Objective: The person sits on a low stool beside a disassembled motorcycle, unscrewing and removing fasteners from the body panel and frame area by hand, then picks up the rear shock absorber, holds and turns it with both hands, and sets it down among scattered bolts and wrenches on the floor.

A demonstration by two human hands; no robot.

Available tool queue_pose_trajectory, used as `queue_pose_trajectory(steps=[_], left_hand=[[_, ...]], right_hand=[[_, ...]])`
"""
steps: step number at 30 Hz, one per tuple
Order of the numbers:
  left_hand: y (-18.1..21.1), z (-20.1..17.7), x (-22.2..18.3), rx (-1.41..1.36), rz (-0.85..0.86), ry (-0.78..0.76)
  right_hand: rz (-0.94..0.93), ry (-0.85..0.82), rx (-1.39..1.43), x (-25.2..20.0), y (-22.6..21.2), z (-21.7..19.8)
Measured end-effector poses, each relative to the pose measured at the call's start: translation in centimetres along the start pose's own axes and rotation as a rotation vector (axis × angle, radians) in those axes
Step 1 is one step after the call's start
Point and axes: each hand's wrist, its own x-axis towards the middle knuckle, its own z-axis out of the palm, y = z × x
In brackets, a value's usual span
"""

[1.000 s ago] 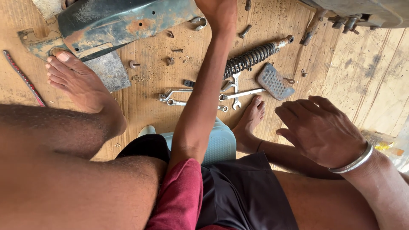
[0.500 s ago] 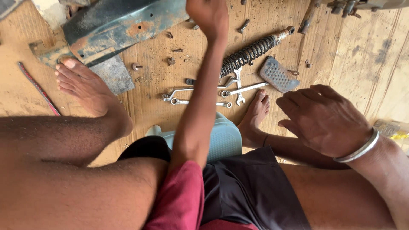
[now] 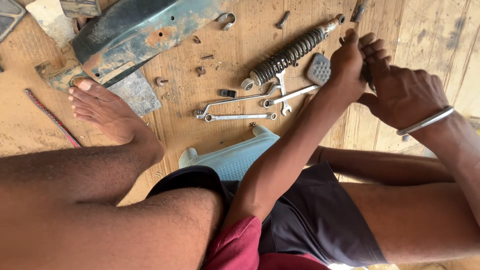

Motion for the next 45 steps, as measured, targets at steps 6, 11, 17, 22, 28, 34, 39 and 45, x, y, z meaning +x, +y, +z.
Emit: queue_pose_trajectory(steps=[6, 11, 17, 22, 28, 34, 39, 45], left_hand=[[1.6, -4.0, 1.7, 0.550, -0.013, 0.048], [6.8, -8.3, -0.2, 2.124, 1.340, 0.970], [11.6, -13.0, 1.3, 2.537, 0.939, 0.565], [12.9, -13.9, 2.9, 2.436, 0.617, 0.489], [16.1, -9.7, -0.7, 2.362, 0.339, 0.285], [15.6, -7.4, -3.0, 2.203, 0.214, -0.042], [12.2, -6.2, -2.8, 2.087, 0.454, -0.342], [5.3, -5.9, -3.3, 1.886, 0.475, -0.595]], right_hand=[[0.014, -0.065, 0.021, 0.0, 1.2, 1.5], [-0.178, 0.100, -0.008, -0.9, 3.7, 3.3], [-0.064, 0.105, 0.069, -2.5, 2.6, 0.9], [-0.033, 0.089, 0.121, -3.0, 4.0, 1.6], [0.026, 0.173, 0.098, -4.0, 7.2, 1.1], [0.109, 0.425, 0.194, -5.2, 10.1, 2.6], [0.260, 0.418, 0.227, -6.8, 9.1, 0.8], [0.268, 0.734, 0.361, -10.6, 9.2, 4.5]])
